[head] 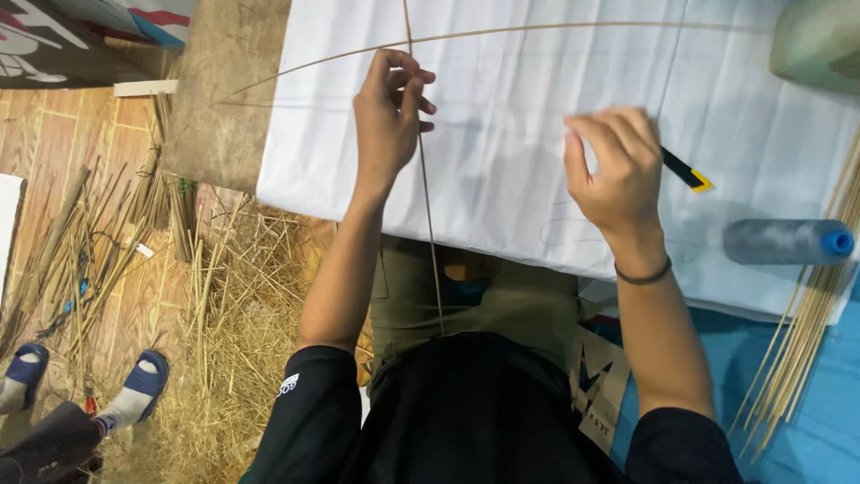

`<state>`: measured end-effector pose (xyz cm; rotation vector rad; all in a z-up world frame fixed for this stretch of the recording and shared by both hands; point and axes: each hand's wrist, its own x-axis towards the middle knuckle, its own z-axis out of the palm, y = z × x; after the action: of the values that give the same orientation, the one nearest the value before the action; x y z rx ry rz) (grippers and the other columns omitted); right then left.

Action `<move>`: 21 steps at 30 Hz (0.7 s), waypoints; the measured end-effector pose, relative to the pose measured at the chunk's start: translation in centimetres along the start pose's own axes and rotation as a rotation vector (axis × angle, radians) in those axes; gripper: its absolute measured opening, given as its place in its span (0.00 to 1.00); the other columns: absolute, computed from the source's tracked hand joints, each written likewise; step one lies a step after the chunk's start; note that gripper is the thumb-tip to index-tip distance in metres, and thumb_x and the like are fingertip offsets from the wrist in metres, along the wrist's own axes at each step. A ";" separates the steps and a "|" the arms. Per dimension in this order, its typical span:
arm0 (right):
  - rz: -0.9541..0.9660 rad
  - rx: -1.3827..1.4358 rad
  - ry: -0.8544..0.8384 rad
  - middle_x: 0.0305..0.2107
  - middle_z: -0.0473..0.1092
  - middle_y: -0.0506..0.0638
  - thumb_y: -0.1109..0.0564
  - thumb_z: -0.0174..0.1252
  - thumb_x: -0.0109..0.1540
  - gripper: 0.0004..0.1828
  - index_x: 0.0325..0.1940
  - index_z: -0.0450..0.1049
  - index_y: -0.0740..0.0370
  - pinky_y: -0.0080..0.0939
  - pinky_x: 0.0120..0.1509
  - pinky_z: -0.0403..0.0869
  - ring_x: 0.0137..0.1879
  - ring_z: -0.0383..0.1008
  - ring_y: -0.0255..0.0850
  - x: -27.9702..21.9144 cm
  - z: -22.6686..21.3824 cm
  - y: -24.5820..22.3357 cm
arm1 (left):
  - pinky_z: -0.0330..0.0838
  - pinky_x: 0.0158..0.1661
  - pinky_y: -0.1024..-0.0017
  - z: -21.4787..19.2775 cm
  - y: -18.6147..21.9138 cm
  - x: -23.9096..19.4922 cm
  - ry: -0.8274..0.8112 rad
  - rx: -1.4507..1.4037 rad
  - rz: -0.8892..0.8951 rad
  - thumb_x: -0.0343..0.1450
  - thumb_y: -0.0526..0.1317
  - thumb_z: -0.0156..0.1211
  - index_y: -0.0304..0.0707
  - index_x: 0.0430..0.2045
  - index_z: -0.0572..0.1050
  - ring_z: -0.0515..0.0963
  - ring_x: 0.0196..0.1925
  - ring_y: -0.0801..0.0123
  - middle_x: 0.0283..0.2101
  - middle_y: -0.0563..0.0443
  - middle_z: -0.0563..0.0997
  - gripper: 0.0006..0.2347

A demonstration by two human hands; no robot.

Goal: Assemble the frame of a kite by tying thin bamboo sticks together at their intersection using thread.

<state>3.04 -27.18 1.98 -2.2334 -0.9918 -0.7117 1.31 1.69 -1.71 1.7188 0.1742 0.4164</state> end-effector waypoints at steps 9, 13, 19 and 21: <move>0.383 0.079 -0.292 0.43 0.77 0.55 0.66 0.63 0.65 0.09 0.49 0.79 0.65 0.46 0.56 0.74 0.48 0.77 0.49 -7.8 -3.2 4.7 | 0.77 0.23 0.76 0.7 -5.0 0.3 -0.082 0.124 -0.074 0.76 0.30 0.58 0.33 0.38 0.71 0.88 0.30 0.70 0.35 0.45 0.86 0.03; 0.436 0.044 -0.433 0.45 0.76 0.54 0.63 0.65 0.63 0.11 0.50 0.81 0.63 0.47 0.56 0.74 0.51 0.76 0.50 -8.1 -3.5 5.0 | 0.80 0.30 0.77 0.6 -4.8 -0.2 -0.157 0.245 0.032 0.78 0.31 0.60 0.33 0.41 0.72 0.89 0.34 0.70 0.38 0.44 0.87 0.03; 0.329 -0.029 -0.468 0.43 0.74 0.51 0.60 0.68 0.60 0.06 0.39 0.79 0.63 0.48 0.57 0.73 0.51 0.73 0.49 -9.0 -1.7 4.2 | 0.79 0.29 0.74 0.7 -2.0 -1.0 -0.220 0.305 -0.045 0.78 0.34 0.61 0.33 0.43 0.74 0.89 0.39 0.66 0.42 0.42 0.86 0.05; 0.303 -0.039 -0.452 0.43 0.74 0.50 0.61 0.68 0.62 0.04 0.37 0.78 0.63 0.49 0.57 0.73 0.51 0.72 0.49 -9.1 -1.6 4.3 | 0.80 0.30 0.73 0.4 -1.7 -1.3 -0.209 0.331 -0.036 0.77 0.35 0.62 0.33 0.44 0.74 0.89 0.42 0.64 0.44 0.42 0.86 0.06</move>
<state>0.79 -34.89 -4.24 -2.5636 -0.8110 -0.0925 0.46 1.26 -3.66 2.0680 0.1263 0.1851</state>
